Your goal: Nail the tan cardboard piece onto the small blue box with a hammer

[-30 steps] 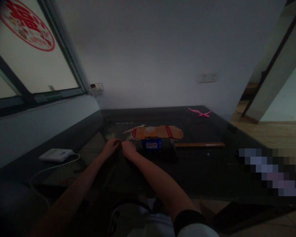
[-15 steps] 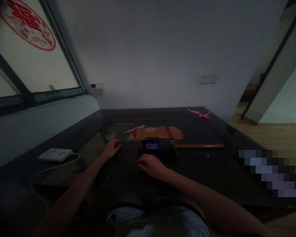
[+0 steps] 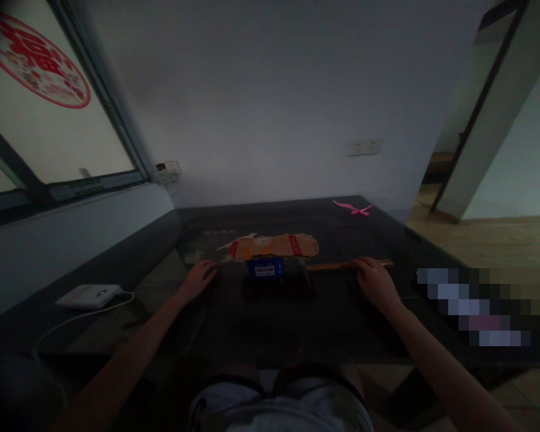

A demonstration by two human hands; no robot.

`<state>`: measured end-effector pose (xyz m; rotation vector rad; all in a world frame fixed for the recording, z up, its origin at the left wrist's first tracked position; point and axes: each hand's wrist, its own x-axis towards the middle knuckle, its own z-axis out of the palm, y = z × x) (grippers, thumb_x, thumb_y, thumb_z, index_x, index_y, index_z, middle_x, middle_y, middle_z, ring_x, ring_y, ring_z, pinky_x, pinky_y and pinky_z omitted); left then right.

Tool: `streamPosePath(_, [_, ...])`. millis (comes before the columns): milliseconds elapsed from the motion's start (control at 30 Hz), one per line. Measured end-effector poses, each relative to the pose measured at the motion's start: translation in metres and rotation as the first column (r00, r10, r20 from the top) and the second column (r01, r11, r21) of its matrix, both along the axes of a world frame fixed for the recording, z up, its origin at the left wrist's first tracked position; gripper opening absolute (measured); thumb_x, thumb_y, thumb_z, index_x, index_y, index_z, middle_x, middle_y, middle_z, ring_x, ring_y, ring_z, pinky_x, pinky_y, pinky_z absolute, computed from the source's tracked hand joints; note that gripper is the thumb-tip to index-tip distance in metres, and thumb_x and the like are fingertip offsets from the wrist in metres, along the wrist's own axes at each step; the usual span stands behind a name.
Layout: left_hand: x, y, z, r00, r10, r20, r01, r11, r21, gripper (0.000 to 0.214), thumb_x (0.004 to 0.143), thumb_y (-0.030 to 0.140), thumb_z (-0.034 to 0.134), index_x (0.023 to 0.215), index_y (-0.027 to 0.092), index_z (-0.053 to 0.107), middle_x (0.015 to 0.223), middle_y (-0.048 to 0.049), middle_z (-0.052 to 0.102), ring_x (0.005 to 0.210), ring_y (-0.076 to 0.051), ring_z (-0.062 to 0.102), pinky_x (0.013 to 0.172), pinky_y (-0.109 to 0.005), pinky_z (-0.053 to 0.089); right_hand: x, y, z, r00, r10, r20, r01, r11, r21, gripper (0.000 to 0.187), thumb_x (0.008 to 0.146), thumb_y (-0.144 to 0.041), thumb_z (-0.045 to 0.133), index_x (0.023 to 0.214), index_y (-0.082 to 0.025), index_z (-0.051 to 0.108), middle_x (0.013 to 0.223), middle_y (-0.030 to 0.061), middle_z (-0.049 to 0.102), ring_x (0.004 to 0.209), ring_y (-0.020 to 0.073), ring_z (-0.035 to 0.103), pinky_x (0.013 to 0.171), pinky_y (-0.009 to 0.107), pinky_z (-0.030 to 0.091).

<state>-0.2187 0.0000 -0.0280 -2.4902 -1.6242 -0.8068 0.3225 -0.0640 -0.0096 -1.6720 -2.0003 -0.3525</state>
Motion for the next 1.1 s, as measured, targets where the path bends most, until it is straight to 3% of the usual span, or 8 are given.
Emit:
streamPosePath(133, [0.002,0.002,0.003,0.999,-0.009,0.036,0.007,0.999,0.042,0.031,0.091,0.032,0.037,0.107,0.020,0.061,0.105,-0.0083,0.061,0.101,-0.021,0.055,0.092,-0.041,0.043,0.008,0.002,-0.012,0.984,-0.156,0.092,0.163,0.984,-0.076,0.050,0.077,-0.008,0.041,0.125,-0.017,0.056,0.129,0.0140,0.053,0.117,0.0303,0.049,0.090,0.050,0.043])
streamPosePath(233, [0.005,0.001,0.005,0.998,-0.029,0.060,0.025,0.998,0.053,0.030,0.090,0.032,0.039,0.105,0.019,0.061,0.104,-0.0084,0.062,0.100,-0.021,0.056,0.091,-0.041,0.043,0.010,0.002,-0.018,0.975,-0.196,0.108,0.209,0.969,-0.129,0.051,0.079,-0.012,0.042,0.128,-0.022,0.052,0.132,0.0124,0.052,0.120,0.0308,0.046,0.089,0.052,0.043])
streamPosePath(633, [0.009,-0.005,0.013,0.996,-0.036,0.086,0.035,0.999,0.017,0.029,0.087,0.033,0.043,0.103,0.019,0.062,0.104,-0.0090,0.062,0.101,-0.023,0.056,0.092,-0.042,0.044,0.016,0.010,-0.025,0.966,-0.210,0.153,0.231,0.964,-0.131,0.048,0.086,-0.021,0.036,0.132,-0.018,0.048,0.136,0.0140,0.049,0.127,0.0325,0.038,0.089,0.054,0.043])
streamPosePath(1100, [0.017,-0.013,0.024,0.982,-0.064,0.179,0.053,0.996,0.066,0.022,0.084,0.026,0.046,0.098,0.020,0.063,0.100,-0.0077,0.064,0.099,-0.023,0.057,0.092,-0.041,0.044,0.010,0.004,-0.015,0.986,-0.166,-0.011,0.165,0.985,-0.049,0.045,0.079,-0.018,0.043,0.121,-0.022,0.058,0.122,0.0131,0.059,0.116,0.0309,0.048,0.093,0.054,0.038])
